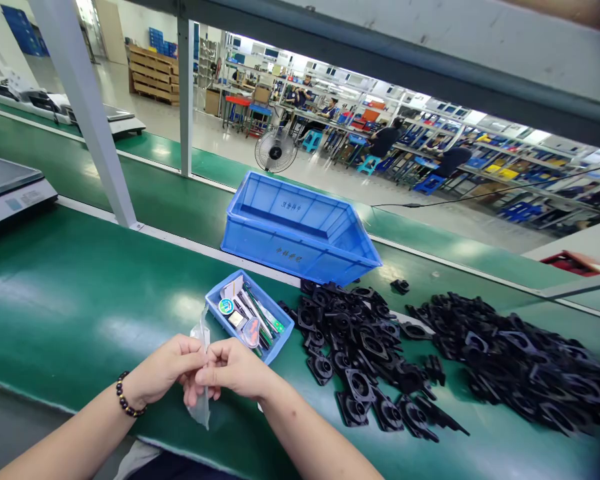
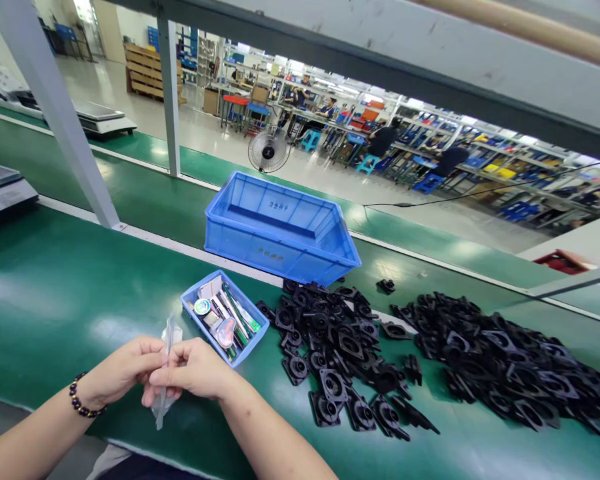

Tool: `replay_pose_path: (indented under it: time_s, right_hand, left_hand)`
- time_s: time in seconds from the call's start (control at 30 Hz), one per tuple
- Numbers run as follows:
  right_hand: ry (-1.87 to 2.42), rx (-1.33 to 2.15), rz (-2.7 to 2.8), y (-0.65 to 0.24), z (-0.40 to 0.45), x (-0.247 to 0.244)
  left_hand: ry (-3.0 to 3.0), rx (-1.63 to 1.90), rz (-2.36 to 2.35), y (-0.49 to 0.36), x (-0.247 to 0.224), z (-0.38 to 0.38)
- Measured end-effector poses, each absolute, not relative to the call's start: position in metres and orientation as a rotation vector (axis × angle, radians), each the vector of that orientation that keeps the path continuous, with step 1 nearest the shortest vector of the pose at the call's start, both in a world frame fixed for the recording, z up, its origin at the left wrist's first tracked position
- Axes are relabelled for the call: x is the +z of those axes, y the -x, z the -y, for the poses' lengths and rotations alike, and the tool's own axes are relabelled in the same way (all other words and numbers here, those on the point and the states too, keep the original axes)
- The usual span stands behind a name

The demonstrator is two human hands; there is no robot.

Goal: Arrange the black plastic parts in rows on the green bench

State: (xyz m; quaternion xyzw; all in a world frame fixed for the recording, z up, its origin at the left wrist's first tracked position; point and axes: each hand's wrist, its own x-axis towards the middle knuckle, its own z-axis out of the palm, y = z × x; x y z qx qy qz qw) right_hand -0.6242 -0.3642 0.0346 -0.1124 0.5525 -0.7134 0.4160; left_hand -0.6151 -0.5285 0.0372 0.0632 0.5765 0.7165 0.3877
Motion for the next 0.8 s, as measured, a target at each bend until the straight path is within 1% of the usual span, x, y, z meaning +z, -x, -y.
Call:
replay_pose_path:
  time_s: [0.17,0.43,0.6,0.7,0.8]
  right_hand:
    - [0.301,-1.800,-1.374,0.624,0.359,0.029]
    - [0.241,-1.812,-1.379,0.629,0.364,0.026]
    - [0.320,-1.828,-1.294,0.633,0.364,0.019]
    - [0.299,-1.862,-1.316,0.637,0.363,0.019]
    - [0.295,-1.859,-1.391,0.642,0.363,0.025]
  left_hand:
    - [-0.140,1.901,-1.371,0.614,0.028,0.529]
    - [-0.073,1.961,-1.395,0.610,0.030,0.523]
    - [-0.086,2.006,-1.392,0.611,0.026,0.519]
    - [-0.093,1.940,-1.505,0.617,0.027,0.520]
    - [-0.183,1.818,-1.728,0.627,0.034,0.523]
